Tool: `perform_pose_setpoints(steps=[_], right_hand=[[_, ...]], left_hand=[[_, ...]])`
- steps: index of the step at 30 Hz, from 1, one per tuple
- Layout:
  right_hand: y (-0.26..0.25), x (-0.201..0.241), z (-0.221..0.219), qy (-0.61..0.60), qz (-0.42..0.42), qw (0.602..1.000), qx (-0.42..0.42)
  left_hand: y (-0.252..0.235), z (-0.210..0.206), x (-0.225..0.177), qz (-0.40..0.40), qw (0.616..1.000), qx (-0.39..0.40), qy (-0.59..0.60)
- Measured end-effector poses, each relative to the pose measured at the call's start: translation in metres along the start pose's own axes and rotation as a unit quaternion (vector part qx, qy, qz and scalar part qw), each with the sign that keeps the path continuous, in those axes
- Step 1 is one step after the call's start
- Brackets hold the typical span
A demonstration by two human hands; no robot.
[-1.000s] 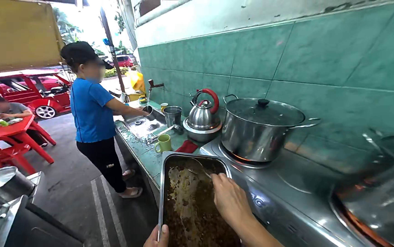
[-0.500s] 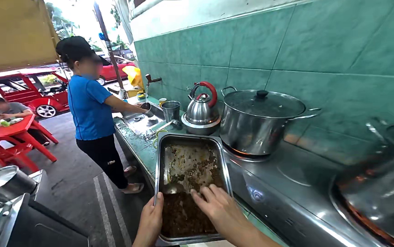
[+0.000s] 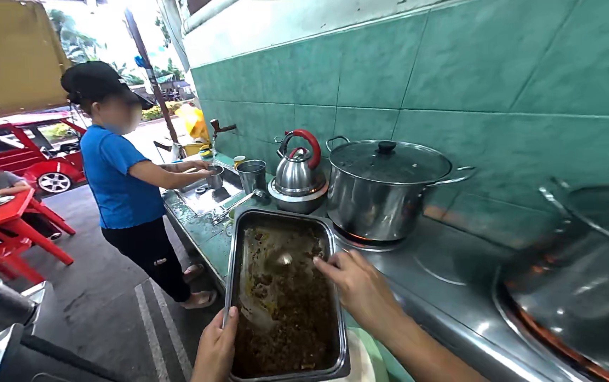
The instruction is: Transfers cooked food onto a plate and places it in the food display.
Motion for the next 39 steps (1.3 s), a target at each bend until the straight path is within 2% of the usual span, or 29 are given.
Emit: perform_pose_setpoints(steps=[3,5,9,11,13,14,18,22,26,30,36,39], right_hand=[[-0.028,0.000,-0.012,-0.002,-0.050,0.998,-0.025],[-0.025,0.003,-0.021,-0.012,-0.066,0.997,-0.025],[0.040,0.011,-0.037,-0.058,-0.026,0.998,-0.001],[0.079,0.012,-0.040,-0.075,-0.009,0.996,0.042],[0.099,0.008,-0.035,-0.075,-0.013,0.994,0.078],[0.100,0.004,-0.031,-0.068,-0.013,0.995,0.066],[0.059,-0.016,-0.006,-0.016,-0.041,0.998,-0.046],[0.011,-0.045,0.011,0.062,-0.092,0.992,-0.060],[-0.004,-0.057,0.012,0.115,-0.109,0.987,-0.019],[0.008,-0.061,0.003,0.134,-0.175,0.974,0.054],[0.049,-0.026,-0.009,0.123,-0.177,0.968,0.128],[0.073,-0.012,-0.017,0.117,-0.147,0.975,0.120]], left_hand=[[0.006,-0.007,-0.009,-0.010,1.000,0.020,-0.008],[0.007,-0.006,-0.011,-0.014,1.000,0.023,-0.007],[0.004,0.006,-0.002,-0.010,1.000,0.000,-0.007],[0.001,0.014,0.004,-0.012,1.000,-0.021,-0.012],[-0.002,0.019,0.006,-0.013,0.999,-0.029,-0.022],[-0.003,0.019,0.005,-0.016,0.999,-0.028,-0.028],[-0.004,0.001,-0.004,-0.044,0.999,0.000,-0.031],[0.004,-0.017,-0.019,-0.055,0.998,0.022,-0.023],[0.005,-0.013,-0.021,-0.066,0.997,0.014,-0.030],[0.004,0.001,-0.015,-0.073,0.997,-0.010,-0.038],[0.000,0.006,-0.011,-0.073,0.996,-0.028,-0.039],[-0.005,0.008,-0.007,-0.074,0.996,-0.036,-0.038]])
Point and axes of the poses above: each hand's wrist, its own y-axis away from the middle knuckle, its own z-axis out of the back of the hand, x = y × z, the point moved 6 cm from there along -y, towards the middle knuckle, and after that the axes turned 6 degrees about -z, right-handed, at the moved point
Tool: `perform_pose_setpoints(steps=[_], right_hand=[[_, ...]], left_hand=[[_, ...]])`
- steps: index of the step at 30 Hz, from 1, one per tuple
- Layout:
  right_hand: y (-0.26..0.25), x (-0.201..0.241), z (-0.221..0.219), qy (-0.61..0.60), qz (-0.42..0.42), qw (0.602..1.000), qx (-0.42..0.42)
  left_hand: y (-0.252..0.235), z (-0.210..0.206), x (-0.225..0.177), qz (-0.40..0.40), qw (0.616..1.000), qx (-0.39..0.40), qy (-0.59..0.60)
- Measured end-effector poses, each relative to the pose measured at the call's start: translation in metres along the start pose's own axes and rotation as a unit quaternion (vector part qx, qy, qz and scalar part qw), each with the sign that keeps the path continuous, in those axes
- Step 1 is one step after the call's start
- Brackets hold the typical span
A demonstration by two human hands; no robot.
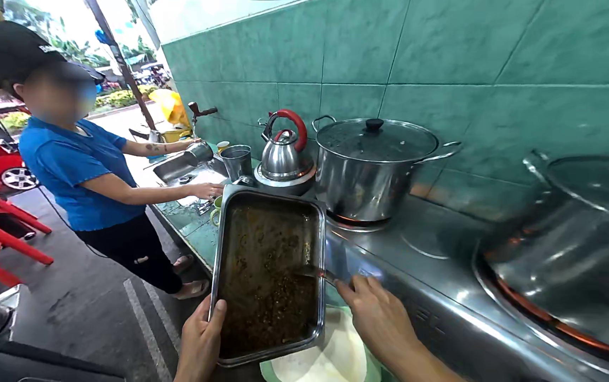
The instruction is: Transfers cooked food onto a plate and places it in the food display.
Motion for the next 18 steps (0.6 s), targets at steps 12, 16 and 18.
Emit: perform_pose_setpoints(steps=[12,16,18], right_hand=[[-0.006,-0.047,-0.042,-0.096,0.067,0.950,0.288],[-0.013,-0.056,-0.059,-0.150,0.134,0.929,0.310],[-0.013,-0.058,-0.065,-0.176,0.158,0.915,0.328]], left_hand=[[-0.026,-0.022,0.005,-0.013,0.997,0.068,0.039],[-0.033,-0.029,-0.003,-0.006,0.995,0.087,0.052],[-0.035,-0.033,-0.007,-0.019,0.993,0.101,0.051]])
Point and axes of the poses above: each hand's wrist, its own y-axis away from the middle knuckle, its own z-axis out of the back of the hand, x = y × z, the point moved 6 cm from there along -y, towards the middle knuckle, and after that the axes turned 6 degrees about -z, right-handed, at the moved point
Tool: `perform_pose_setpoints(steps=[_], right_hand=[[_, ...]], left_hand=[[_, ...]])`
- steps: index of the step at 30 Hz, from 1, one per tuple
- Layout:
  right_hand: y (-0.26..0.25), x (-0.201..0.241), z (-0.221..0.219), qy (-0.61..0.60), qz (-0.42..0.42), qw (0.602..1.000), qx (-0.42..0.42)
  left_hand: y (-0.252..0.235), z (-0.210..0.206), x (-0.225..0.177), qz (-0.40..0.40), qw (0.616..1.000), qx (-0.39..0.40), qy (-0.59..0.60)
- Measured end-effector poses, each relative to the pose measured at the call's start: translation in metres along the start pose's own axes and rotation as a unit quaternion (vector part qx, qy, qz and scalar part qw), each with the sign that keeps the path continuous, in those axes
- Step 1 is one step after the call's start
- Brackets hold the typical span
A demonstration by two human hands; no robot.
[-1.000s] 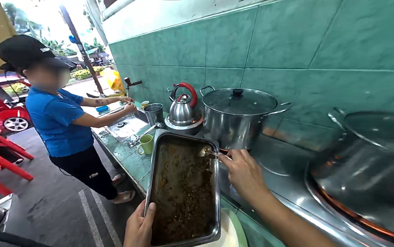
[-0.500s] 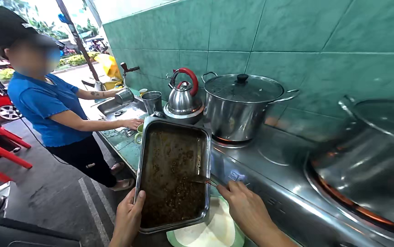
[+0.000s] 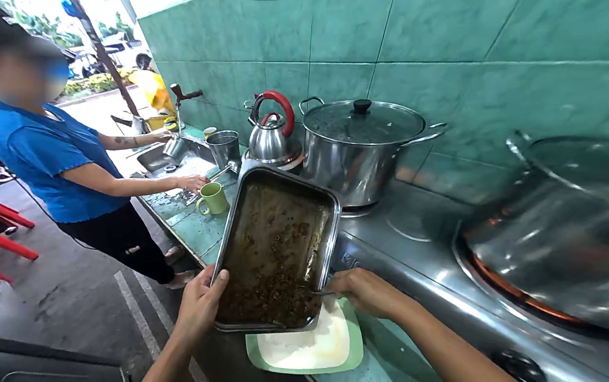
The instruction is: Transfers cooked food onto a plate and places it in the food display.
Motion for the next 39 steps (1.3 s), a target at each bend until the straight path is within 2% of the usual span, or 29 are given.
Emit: perform_pose_setpoints(steps=[4,8,11,14,17,20,24,29,33,37,39], right_hand=[[0.004,-0.008,0.000,-0.015,0.042,0.999,0.010],[0.024,-0.014,0.010,0.001,0.014,1.000,0.012],[0.041,-0.014,0.011,0.060,-0.009,0.998,-0.002],[0.056,-0.006,0.000,0.130,0.015,0.985,-0.115],[0.068,0.013,-0.007,0.186,0.049,0.952,-0.236],[0.073,0.026,-0.010,0.197,0.055,0.937,-0.282],[0.071,0.038,-0.011,0.201,0.054,0.937,-0.282],[0.074,0.048,-0.008,0.198,0.033,0.925,-0.322],[0.074,0.040,-0.029,0.165,0.012,0.952,-0.257],[0.090,0.049,-0.022,0.149,-0.004,0.954,-0.260],[0.090,0.049,-0.032,0.110,-0.033,0.969,-0.217]], left_hand=[[-0.005,-0.007,-0.005,-0.020,1.000,0.019,-0.005],[-0.011,-0.008,-0.007,-0.042,0.999,0.021,-0.021],[-0.016,0.000,-0.009,-0.066,0.997,0.013,-0.039],[-0.020,0.013,-0.012,-0.078,0.995,0.010,-0.061],[-0.020,0.022,-0.013,-0.079,0.994,0.007,-0.072],[-0.017,0.027,-0.010,-0.063,0.996,0.007,-0.063],[-0.014,0.028,-0.004,-0.072,0.997,-0.004,-0.041],[-0.012,0.032,-0.001,-0.081,0.996,-0.023,-0.029],[-0.008,0.038,0.004,-0.076,0.996,-0.043,-0.026],[-0.006,0.043,0.006,-0.073,0.995,-0.055,-0.026],[-0.005,0.044,0.005,-0.086,0.994,-0.057,-0.020]])
Point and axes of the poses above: each hand's wrist, its own y-axis away from the middle knuckle, its own z-axis out of the back of the hand, x = y × z, the point moved 6 cm from there along -y, towards the middle knuckle, and after that the axes turned 6 degrees about -z, right-handed, at the moved point
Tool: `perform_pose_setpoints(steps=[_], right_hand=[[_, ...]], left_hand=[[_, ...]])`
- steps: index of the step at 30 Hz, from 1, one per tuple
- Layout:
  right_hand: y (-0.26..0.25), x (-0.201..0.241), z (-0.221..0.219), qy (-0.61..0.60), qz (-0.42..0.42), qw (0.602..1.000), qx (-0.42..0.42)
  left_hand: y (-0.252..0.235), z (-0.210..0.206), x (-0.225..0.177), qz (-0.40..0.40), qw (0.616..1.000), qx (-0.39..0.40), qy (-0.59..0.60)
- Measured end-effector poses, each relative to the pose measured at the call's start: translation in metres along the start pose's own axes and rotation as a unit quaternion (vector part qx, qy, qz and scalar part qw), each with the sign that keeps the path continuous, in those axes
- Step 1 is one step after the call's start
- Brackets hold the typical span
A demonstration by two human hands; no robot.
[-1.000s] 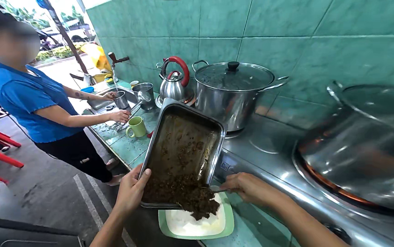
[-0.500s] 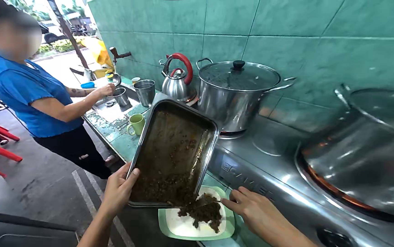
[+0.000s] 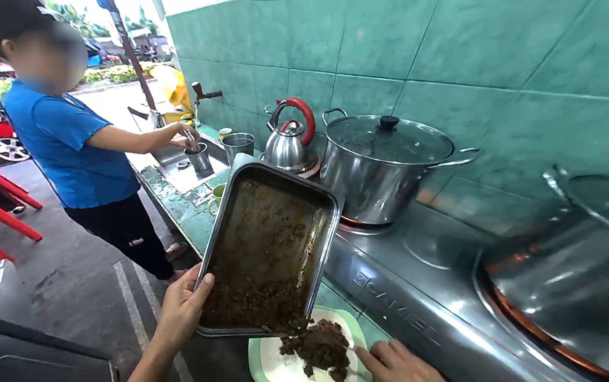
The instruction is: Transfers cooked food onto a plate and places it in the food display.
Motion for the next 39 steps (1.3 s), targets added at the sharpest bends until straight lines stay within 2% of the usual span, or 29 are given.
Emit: perform_pose_setpoints(steps=[2,5,9,12,15,19,24,26,30,33,35,39], right_hand=[[0.001,-0.004,-0.016,-0.024,-0.031,0.998,0.039],[-0.009,-0.003,0.002,-0.027,-0.019,0.999,0.004],[-0.038,-0.001,0.061,-0.009,0.005,0.992,-0.127],[-0.077,-0.013,0.086,0.021,0.022,0.960,-0.279],[-0.116,-0.028,0.095,-0.012,-0.001,0.943,-0.332],[-0.133,-0.014,0.068,-0.062,0.025,0.952,-0.300],[-0.102,0.012,0.006,0.026,0.160,0.967,-0.196],[-0.098,0.001,0.017,0.021,0.154,0.966,-0.208],[-0.112,-0.032,0.076,-0.003,0.051,0.950,-0.309],[-0.118,-0.047,0.079,-0.019,0.025,0.944,-0.328],[-0.111,-0.041,0.059,-0.031,0.058,0.954,-0.292],[-0.083,-0.016,0.011,-0.013,0.135,0.977,-0.165]], left_hand=[[0.000,-0.002,-0.001,-0.007,1.000,0.002,0.010],[0.002,-0.006,-0.004,-0.006,1.000,0.002,0.021],[0.003,-0.011,-0.007,-0.003,1.000,0.007,0.028],[0.006,-0.015,-0.009,-0.008,0.999,0.014,0.029],[0.006,-0.017,-0.011,-0.020,0.999,0.020,0.034],[0.007,-0.016,-0.018,-0.033,0.998,0.031,0.044],[0.007,-0.010,-0.008,-0.033,0.999,0.025,0.032],[0.008,-0.008,-0.007,-0.023,0.999,0.032,0.036],[0.010,-0.015,-0.013,-0.022,0.998,0.047,0.047],[0.011,-0.021,-0.022,-0.038,0.995,0.062,0.063],[0.009,-0.023,-0.023,-0.046,0.995,0.064,0.067],[0.006,-0.017,-0.019,-0.042,0.996,0.063,0.049]])
Point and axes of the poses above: each hand's wrist, its own y-axis away from the middle knuckle, its own z-axis out of the back of the hand, x = y × z, the point moved 6 cm from there along -y, towards the middle knuckle, and after that the axes turned 6 degrees about -z, right-handed, at the moved point
